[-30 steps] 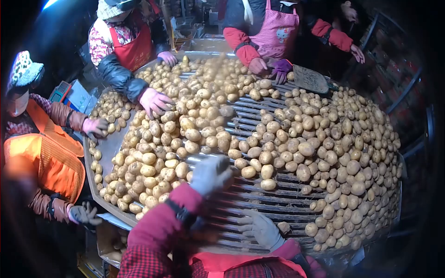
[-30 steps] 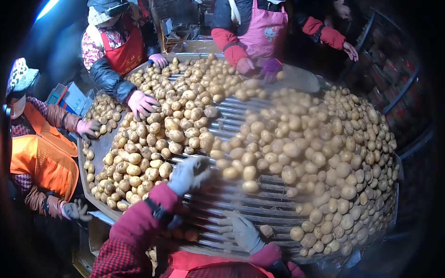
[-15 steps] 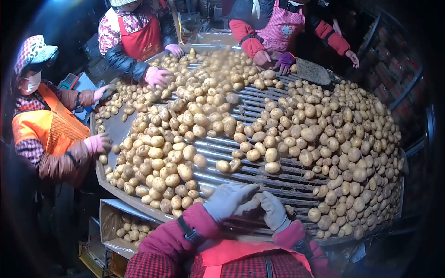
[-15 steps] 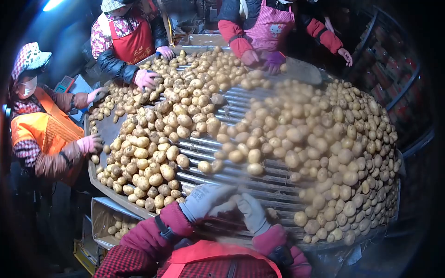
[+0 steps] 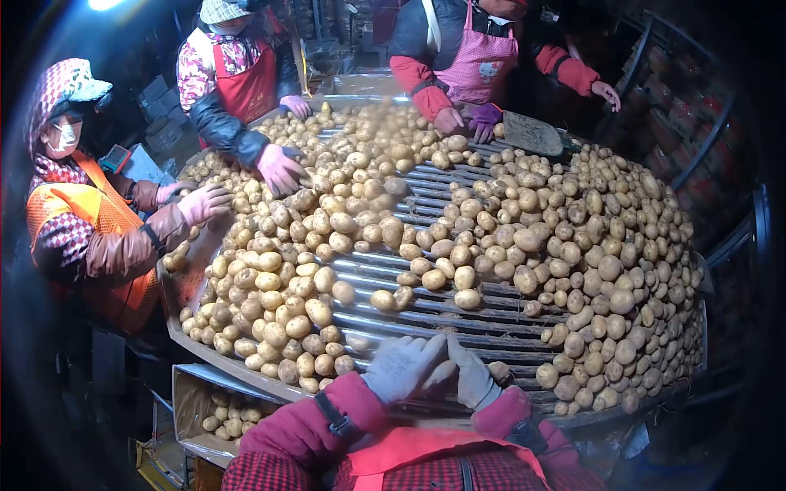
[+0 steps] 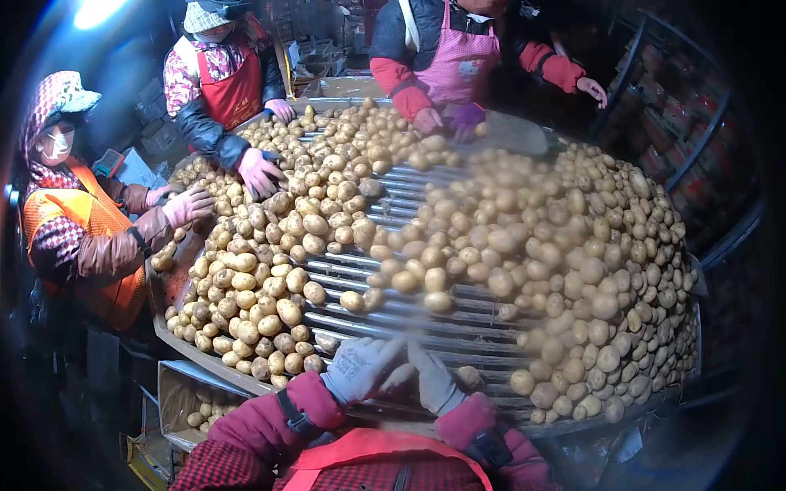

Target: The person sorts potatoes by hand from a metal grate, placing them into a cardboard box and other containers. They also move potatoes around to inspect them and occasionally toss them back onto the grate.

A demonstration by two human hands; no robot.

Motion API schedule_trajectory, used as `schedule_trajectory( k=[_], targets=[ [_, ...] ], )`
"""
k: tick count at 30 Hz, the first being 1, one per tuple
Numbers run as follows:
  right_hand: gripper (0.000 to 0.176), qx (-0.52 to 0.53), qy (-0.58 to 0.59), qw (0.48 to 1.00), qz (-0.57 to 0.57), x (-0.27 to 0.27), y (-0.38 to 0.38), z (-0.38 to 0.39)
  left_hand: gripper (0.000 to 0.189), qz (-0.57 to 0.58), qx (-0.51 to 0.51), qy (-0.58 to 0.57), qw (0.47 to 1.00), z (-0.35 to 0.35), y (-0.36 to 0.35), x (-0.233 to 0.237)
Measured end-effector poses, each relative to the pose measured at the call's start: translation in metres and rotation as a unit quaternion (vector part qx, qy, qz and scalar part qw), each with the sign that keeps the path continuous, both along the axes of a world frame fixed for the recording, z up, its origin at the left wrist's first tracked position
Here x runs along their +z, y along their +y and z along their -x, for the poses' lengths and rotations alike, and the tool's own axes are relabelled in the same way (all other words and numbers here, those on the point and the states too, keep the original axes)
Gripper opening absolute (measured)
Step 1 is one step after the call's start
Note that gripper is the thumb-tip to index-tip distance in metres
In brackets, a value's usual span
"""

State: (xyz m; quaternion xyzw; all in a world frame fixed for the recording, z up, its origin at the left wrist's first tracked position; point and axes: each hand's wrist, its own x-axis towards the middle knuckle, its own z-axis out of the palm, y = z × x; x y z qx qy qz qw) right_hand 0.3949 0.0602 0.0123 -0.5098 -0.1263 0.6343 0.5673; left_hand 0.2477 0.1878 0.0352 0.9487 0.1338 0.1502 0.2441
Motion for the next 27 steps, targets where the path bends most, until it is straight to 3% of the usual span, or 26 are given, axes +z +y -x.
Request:
schedule_trajectory(
  k=[3,5,7,9,11,12,13,14,15,17,18,19,20,21,25,27],
  targets=[
    [0.054,-0.024,-0.033,0.999,0.011,-0.011,0.002,-0.007,0.047,-0.009,0.001,-0.076,0.997,-0.009,0.006,-0.007],
    [0.045,-0.038,-0.165,0.985,-0.021,-0.026,0.005,-0.004,0.047,0.176,0.056,-0.056,0.981,-0.015,0.008,-0.024],
    [0.036,-0.053,-0.295,0.953,-0.051,-0.035,0.009,0.000,0.040,0.238,0.125,-0.044,0.962,-0.025,0.008,-0.039],
    [0.034,-0.018,-0.335,0.940,-0.066,-0.029,0.012,-0.005,0.038,0.389,0.190,-0.011,0.902,-0.030,0.015,-0.036],
    [0.035,-0.011,-0.336,0.939,-0.073,0.001,0.020,0.008,0.038,0.507,0.233,-0.143,0.817,-0.041,0.023,-0.078],
    [0.036,-0.048,-0.231,0.968,-0.091,0.015,0.025,0.013,0.042,0.459,0.253,-0.200,0.828,-0.039,0.023,-0.073],
    [0.036,-0.064,-0.239,0.964,-0.102,0.008,0.027,0.010,0.045,0.400,0.247,-0.236,0.850,-0.036,0.023,-0.059],
    [0.036,-0.080,-0.245,0.960,-0.111,-0.005,0.028,0.005,0.048,0.432,0.204,-0.218,0.851,-0.031,0.023,-0.043],
    [0.036,-0.036,-0.367,0.918,-0.146,-0.007,0.026,-0.002,0.051,0.407,0.149,-0.204,0.878,-0.027,0.025,-0.031],
    [0.037,-0.001,-0.606,0.770,-0.198,-0.009,0.022,-0.016,0.058,0.295,0.024,-0.186,0.937,-0.020,0.028,-0.014],
    [0.038,0.017,-0.583,0.786,-0.203,-0.008,0.020,-0.016,0.058,0.237,-0.009,-0.126,0.963,-0.017,0.027,-0.003],
    [0.038,0.013,-0.451,0.876,-0.169,-0.007,0.020,-0.013,0.059,0.176,-0.041,-0.066,0.981,-0.015,0.027,0.004],
    [0.038,-0.016,-0.311,0.942,-0.124,-0.003,0.021,-0.009,0.055,0.146,-0.036,-0.091,0.984,-0.015,0.028,0.000],
    [0.039,-0.007,-0.310,0.945,-0.105,-0.006,0.021,-0.010,0.051,0.115,-0.031,-0.116,0.986,-0.014,0.027,-0.007],
    [0.042,-0.004,-0.324,0.945,-0.052,-0.029,0.018,-0.005,0.042,0.157,-0.011,-0.034,0.987,-0.011,0.021,-0.055],
    [0.041,0.003,-0.393,0.918,-0.053,-0.023,0.018,-0.006,0.039,0.179,0.000,-0.024,0.984,-0.010,0.018,-0.072]
  ],
)
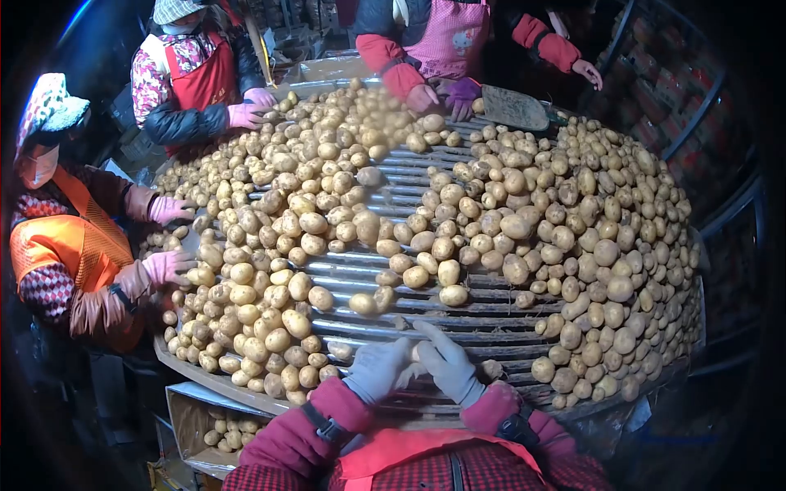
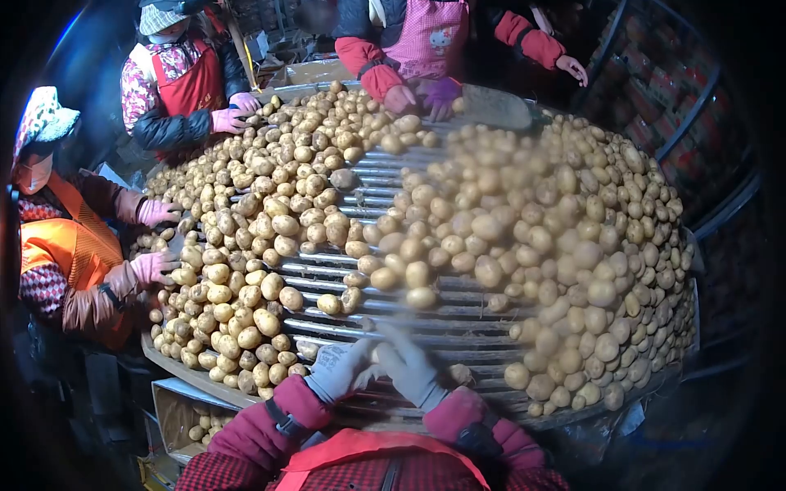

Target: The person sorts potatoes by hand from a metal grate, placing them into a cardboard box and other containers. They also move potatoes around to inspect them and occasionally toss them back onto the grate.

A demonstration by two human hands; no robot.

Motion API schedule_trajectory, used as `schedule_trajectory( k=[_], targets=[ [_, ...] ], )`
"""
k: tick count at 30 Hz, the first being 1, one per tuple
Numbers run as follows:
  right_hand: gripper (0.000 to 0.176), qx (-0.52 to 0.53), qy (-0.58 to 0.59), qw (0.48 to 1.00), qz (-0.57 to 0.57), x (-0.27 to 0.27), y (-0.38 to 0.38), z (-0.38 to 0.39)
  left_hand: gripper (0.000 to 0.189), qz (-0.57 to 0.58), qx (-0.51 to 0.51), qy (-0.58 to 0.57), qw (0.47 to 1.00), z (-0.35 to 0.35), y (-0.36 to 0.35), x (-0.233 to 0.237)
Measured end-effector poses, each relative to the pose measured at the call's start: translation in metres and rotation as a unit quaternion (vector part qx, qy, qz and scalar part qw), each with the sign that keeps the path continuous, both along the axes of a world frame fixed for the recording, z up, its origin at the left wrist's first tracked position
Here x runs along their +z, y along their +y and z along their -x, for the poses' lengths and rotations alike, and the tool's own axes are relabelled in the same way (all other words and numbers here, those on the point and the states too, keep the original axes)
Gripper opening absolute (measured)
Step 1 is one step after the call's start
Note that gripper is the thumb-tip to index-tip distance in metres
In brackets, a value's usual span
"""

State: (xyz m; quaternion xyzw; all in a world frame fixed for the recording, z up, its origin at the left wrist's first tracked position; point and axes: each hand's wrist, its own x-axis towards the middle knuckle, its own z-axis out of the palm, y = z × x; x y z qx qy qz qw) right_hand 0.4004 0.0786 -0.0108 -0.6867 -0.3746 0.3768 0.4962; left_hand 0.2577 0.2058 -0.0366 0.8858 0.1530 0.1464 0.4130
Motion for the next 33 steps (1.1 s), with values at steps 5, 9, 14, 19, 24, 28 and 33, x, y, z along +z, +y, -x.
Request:
schedule_trajectory(
  k=[5,9,14,19,24,28,33],
  targets=[
    [0.039,-0.053,0.024,0.998,-0.033,-0.008,0.004,0.005,0.031,0.006,0.027,0.045,0.999,0.002,-0.001,-0.002],
    [0.036,-0.094,-0.043,0.989,-0.106,-0.035,0.002,0.003,0.021,-0.125,0.003,-0.017,0.992,-0.009,0.011,0.038],
    [0.045,-0.194,0.379,0.903,0.063,-0.024,0.008,-0.006,0.051,-0.223,0.078,-0.035,0.971,-0.059,0.081,0.084],
    [0.041,-0.096,0.379,0.917,0.079,-0.019,0.008,-0.013,0.068,-0.412,0.137,0.030,0.900,-0.146,0.206,0.062],
    [0.039,-0.096,0.313,0.944,0.049,-0.031,0.007,-0.013,0.060,-0.401,0.117,0.336,0.844,-0.217,0.286,0.037],
    [0.036,-0.079,0.196,0.977,0.028,-0.027,0.011,-0.019,0.057,-0.417,0.118,0.335,0.837,-0.236,0.314,0.006],
    [0.042,-0.088,0.365,0.920,0.109,-0.012,0.015,-0.026,0.063,-0.036,0.098,0.063,0.993,-0.193,0.299,0.028]
  ],
)
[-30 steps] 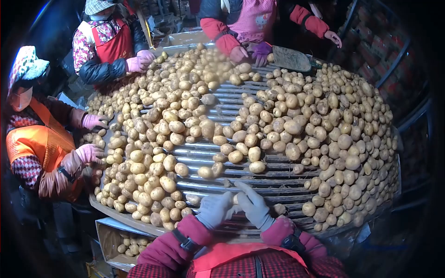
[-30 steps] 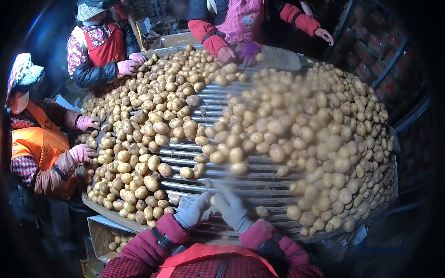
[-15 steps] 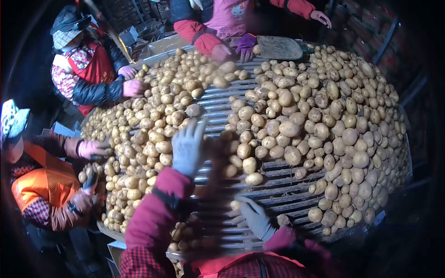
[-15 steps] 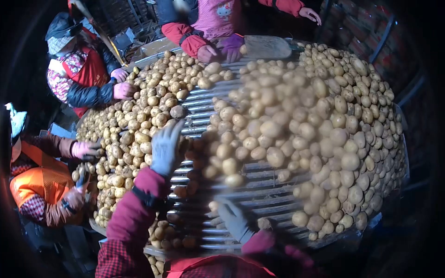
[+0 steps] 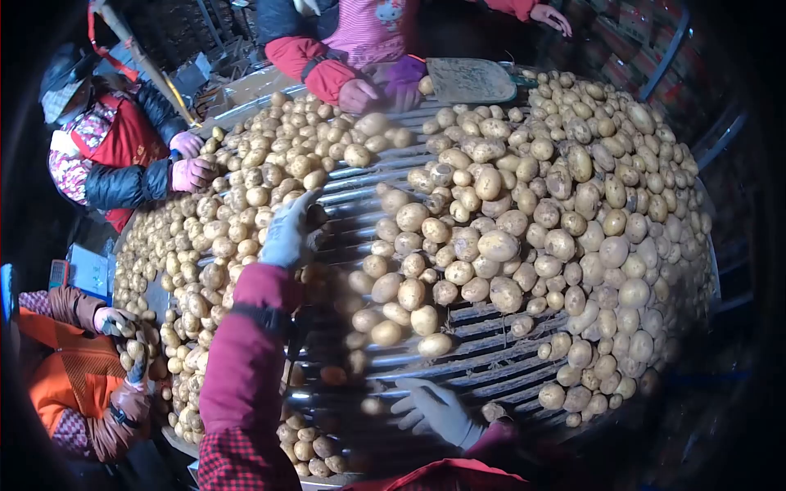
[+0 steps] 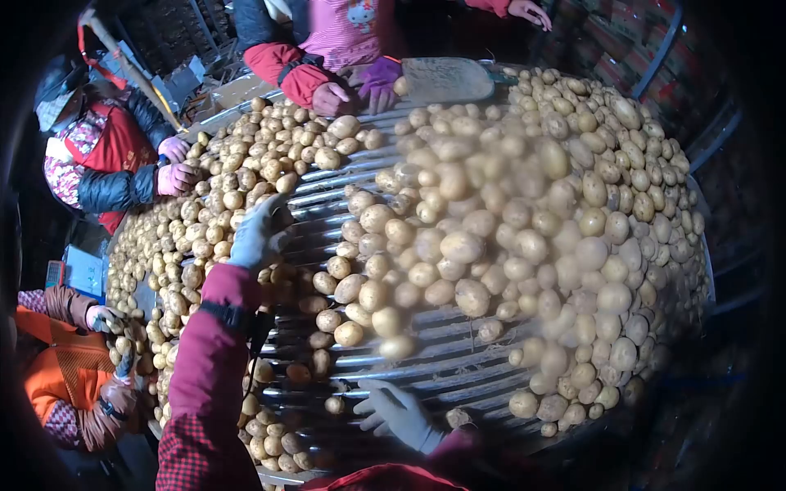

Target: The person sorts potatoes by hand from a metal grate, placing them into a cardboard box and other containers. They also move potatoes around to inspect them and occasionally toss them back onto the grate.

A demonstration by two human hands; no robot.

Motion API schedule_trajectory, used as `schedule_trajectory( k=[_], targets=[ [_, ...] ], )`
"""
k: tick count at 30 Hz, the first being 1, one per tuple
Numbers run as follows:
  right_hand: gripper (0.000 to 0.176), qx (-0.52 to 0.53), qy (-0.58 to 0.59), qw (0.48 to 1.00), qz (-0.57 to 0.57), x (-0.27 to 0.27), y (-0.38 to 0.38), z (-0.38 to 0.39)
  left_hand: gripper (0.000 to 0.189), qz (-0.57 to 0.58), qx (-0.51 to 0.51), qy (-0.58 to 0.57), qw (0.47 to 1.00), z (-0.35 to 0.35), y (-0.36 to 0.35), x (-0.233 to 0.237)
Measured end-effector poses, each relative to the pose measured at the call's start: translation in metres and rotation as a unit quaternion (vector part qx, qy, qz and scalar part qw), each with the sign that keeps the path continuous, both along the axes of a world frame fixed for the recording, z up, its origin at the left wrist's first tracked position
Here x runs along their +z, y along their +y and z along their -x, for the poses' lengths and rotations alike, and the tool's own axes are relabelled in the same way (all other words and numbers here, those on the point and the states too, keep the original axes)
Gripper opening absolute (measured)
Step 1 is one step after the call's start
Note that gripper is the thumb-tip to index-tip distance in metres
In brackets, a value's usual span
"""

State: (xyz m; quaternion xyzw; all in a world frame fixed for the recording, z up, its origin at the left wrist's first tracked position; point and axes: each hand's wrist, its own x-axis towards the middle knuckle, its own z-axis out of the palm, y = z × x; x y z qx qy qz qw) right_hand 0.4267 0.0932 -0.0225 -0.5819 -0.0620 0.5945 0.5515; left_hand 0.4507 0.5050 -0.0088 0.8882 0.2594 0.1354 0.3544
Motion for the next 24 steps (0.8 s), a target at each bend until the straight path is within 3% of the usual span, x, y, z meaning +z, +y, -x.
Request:
schedule_trajectory(
  k=[1,4,7,9,10,11,13,17,19,21,24],
  targets=[
    [0.043,0.004,0.071,0.997,0.039,0.008,0.002,-0.001,0.065,0.162,-0.007,-0.117,0.980,0.017,-0.009,0.010],
    [0.042,0.020,0.033,0.999,0.028,0.001,0.003,0.001,0.075,0.382,-0.024,-0.243,0.891,0.075,-0.068,0.050],
    [0.042,-0.001,0.031,0.999,0.034,0.000,0.005,0.005,0.083,0.502,0.006,-0.303,0.810,0.131,-0.123,0.080],
    [0.044,-0.009,0.038,0.998,0.054,0.007,0.009,0.005,0.078,0.544,0.002,-0.382,0.747,0.158,-0.151,0.084],
    [0.046,-0.006,0.037,0.998,0.052,0.000,0.008,0.005,0.076,0.552,0.027,-0.378,0.743,0.174,-0.161,0.083],
    [0.047,0.000,0.039,0.998,0.048,-0.006,0.007,0.004,0.079,0.475,0.048,-0.355,0.803,0.189,-0.170,0.083],
    [0.048,-0.026,0.059,0.998,0.026,-0.005,0.005,0.006,0.085,0.570,0.068,-0.419,0.703,0.216,-0.184,0.072],
    [0.046,0.023,0.031,0.998,0.044,0.008,0.016,0.006,0.087,0.541,0.125,-0.472,0.685,0.273,-0.211,0.062],
    [0.045,0.034,0.075,0.996,0.039,0.012,0.018,0.005,0.088,0.488,0.191,-0.496,0.693,0.301,-0.227,0.061],
    [0.046,0.041,0.022,0.999,-0.001,-0.008,0.008,0.003,0.088,0.373,0.259,-0.449,0.769,0.337,-0.239,0.047],
    [0.047,0.029,0.023,0.999,0.020,-0.009,0.008,0.002,0.090,0.276,0.350,-0.410,0.796,0.380,-0.265,0.044]
  ],
)
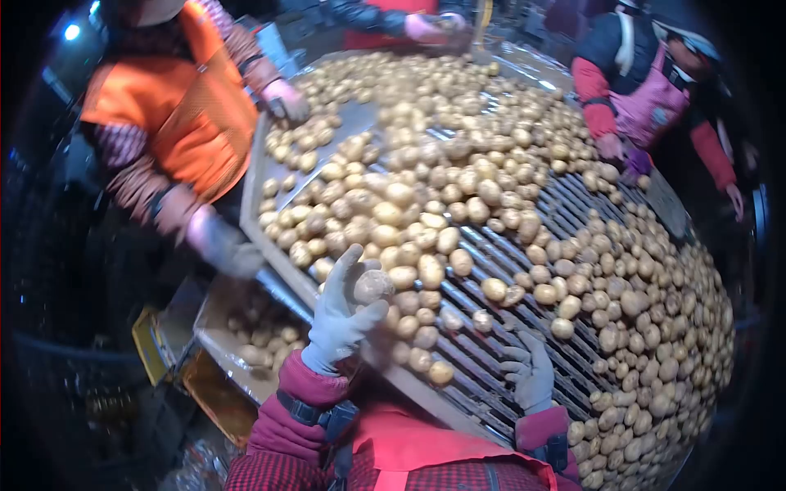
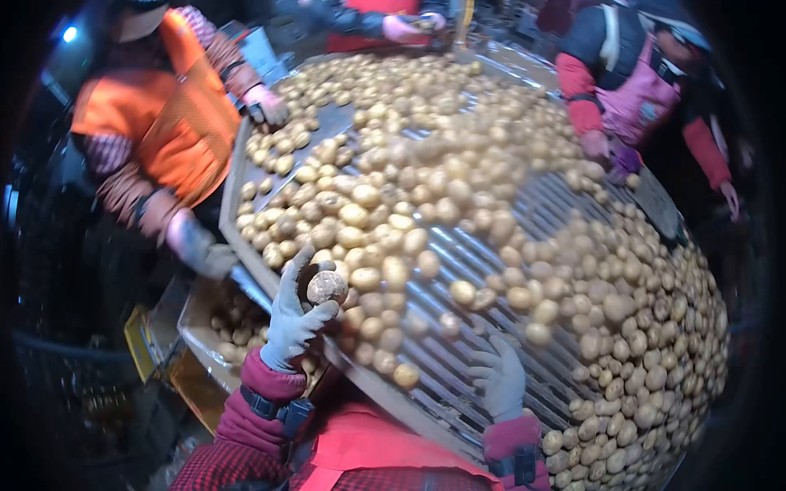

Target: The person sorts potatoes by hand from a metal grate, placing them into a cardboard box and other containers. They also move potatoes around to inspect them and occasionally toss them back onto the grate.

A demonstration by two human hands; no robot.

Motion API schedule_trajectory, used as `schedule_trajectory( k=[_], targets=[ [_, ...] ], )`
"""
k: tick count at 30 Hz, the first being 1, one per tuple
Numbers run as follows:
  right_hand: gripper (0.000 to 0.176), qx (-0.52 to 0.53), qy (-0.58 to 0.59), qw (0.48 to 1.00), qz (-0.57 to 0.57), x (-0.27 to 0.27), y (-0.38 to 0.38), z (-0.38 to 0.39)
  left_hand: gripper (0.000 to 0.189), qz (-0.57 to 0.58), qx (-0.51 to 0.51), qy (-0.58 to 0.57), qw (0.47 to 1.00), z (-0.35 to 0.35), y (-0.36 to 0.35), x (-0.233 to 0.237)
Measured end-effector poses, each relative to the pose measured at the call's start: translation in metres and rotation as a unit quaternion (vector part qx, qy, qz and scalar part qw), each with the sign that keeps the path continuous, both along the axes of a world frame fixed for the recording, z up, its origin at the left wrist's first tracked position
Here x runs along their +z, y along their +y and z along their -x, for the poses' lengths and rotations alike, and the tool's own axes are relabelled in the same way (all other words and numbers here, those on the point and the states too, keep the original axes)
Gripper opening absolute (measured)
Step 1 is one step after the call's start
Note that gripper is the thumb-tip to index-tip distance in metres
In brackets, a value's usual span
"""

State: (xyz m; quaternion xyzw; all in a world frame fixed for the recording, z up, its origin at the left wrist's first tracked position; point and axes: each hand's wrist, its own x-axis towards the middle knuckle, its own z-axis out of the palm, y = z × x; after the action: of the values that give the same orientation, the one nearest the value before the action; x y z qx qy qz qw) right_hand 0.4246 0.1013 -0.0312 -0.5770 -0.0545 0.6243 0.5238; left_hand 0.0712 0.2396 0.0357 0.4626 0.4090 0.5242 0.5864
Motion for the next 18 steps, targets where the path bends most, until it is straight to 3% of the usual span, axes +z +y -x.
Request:
schedule_trajectory(
  k=[1,4,5,6,9,12,14,18],
  targets=[
    [0.047,0.001,-0.004,1.000,0.005,0.002,0.000,0.001,0.090,-0.006,0.033,0.050,0.998,0.013,-0.010,-0.002],
    [0.051,0.014,-0.056,0.998,-0.009,-0.003,-0.003,0.001,0.074,0.059,0.111,0.056,0.991,0.051,-0.043,-0.015],
    [0.053,0.016,-0.063,0.998,-0.013,-0.001,-0.003,0.003,0.061,0.046,0.144,0.103,0.983,0.071,-0.058,-0.016],
    [0.055,0.021,-0.118,0.993,0.003,0.002,-0.001,0.009,0.060,0.033,0.210,0.135,0.968,0.095,-0.073,-0.025],
    [0.054,-0.007,-0.098,0.995,0.032,0.000,0.001,0.008,0.056,-0.005,0.425,0.153,0.892,0.181,-0.136,-0.064],
    [0.054,0.015,-0.096,0.994,0.041,0.000,0.002,0.001,0.055,0.151,0.606,0.194,0.757,0.245,-0.213,-0.079],
    [0.056,0.016,-0.082,0.995,0.045,-0.002,0.003,0.001,0.055,0.197,0.651,0.238,0.693,0.270,-0.266,-0.104],
    [0.055,0.009,-0.061,0.997,0.052,0.002,0.006,0.002,0.057,0.268,0.652,0.194,0.682,0.274,-0.352,-0.145]
  ],
)
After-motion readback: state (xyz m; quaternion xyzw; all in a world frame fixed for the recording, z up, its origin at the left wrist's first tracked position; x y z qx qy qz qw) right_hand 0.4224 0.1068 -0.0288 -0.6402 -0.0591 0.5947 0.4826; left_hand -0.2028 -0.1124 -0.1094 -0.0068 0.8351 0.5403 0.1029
